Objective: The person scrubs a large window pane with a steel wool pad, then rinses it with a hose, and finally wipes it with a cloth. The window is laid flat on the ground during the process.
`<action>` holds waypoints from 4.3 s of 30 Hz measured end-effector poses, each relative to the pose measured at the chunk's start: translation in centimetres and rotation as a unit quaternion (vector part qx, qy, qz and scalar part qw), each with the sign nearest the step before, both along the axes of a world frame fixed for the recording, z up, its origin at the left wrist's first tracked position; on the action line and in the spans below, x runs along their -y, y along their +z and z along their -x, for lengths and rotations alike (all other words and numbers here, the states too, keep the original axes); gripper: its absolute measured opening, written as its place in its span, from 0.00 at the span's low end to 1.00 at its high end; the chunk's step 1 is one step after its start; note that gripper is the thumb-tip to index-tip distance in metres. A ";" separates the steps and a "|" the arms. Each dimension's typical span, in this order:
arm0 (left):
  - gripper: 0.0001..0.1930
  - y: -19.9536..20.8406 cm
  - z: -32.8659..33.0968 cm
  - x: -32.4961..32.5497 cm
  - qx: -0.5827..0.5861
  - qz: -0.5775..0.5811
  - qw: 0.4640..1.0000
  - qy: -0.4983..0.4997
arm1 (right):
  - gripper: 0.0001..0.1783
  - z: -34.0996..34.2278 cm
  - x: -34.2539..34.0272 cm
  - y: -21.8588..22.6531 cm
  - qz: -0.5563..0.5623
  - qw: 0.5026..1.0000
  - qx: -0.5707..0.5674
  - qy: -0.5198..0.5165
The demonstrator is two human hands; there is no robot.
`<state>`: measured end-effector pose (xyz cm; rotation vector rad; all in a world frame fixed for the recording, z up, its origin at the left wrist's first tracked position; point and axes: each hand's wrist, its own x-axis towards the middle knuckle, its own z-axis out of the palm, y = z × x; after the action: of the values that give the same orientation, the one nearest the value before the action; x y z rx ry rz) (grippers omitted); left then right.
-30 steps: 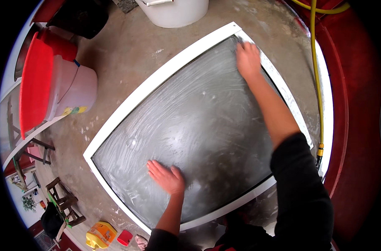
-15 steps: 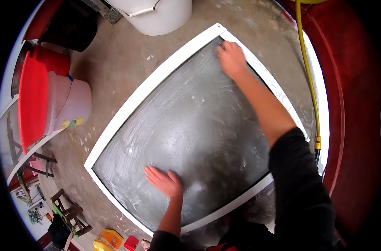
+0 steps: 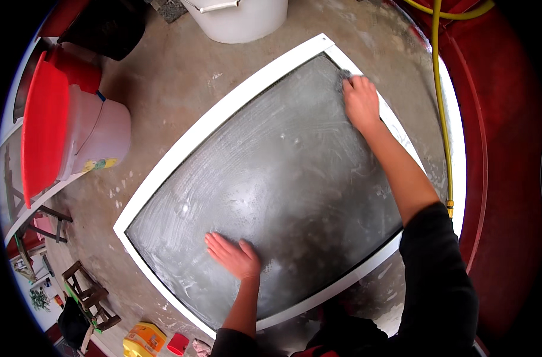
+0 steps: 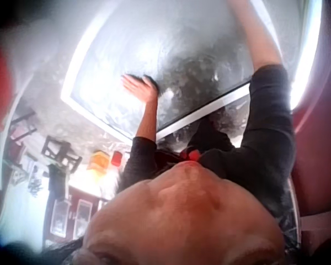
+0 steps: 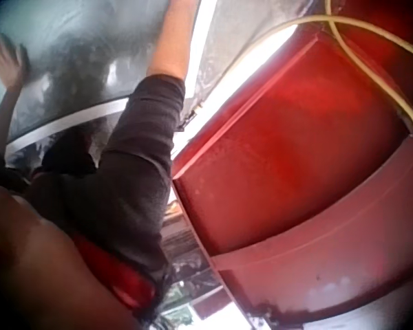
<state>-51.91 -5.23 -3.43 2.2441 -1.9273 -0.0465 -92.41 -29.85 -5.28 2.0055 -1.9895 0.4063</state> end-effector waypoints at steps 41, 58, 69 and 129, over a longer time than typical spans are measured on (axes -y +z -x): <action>0.36 -0.9 1.5 0.3 0.012 -0.004 1.000 -0.002 | 0.23 -0.4 -8.4 -0.1 0.021 0.988 0.153 -0.001; 0.34 -2.1 0.4 0.2 0.051 0.057 0.997 -0.029 | 0.22 -4.7 -21.6 1.9 -0.033 0.987 0.126 -0.094; 0.34 -2.6 0.1 0.0 0.041 0.072 0.996 -0.021 | 0.24 -5.3 -31.7 1.7 -0.089 0.971 0.147 -0.166; 0.34 -2.9 -0.9 0.1 0.053 0.077 0.996 -0.012 | 0.35 -0.5 -35.9 4.1 -0.193 0.946 0.068 -0.250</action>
<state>-51.04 -5.30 -6.36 2.1625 -1.9375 0.2161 -91.90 6.01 -1.15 1.5933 -2.7319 0.0367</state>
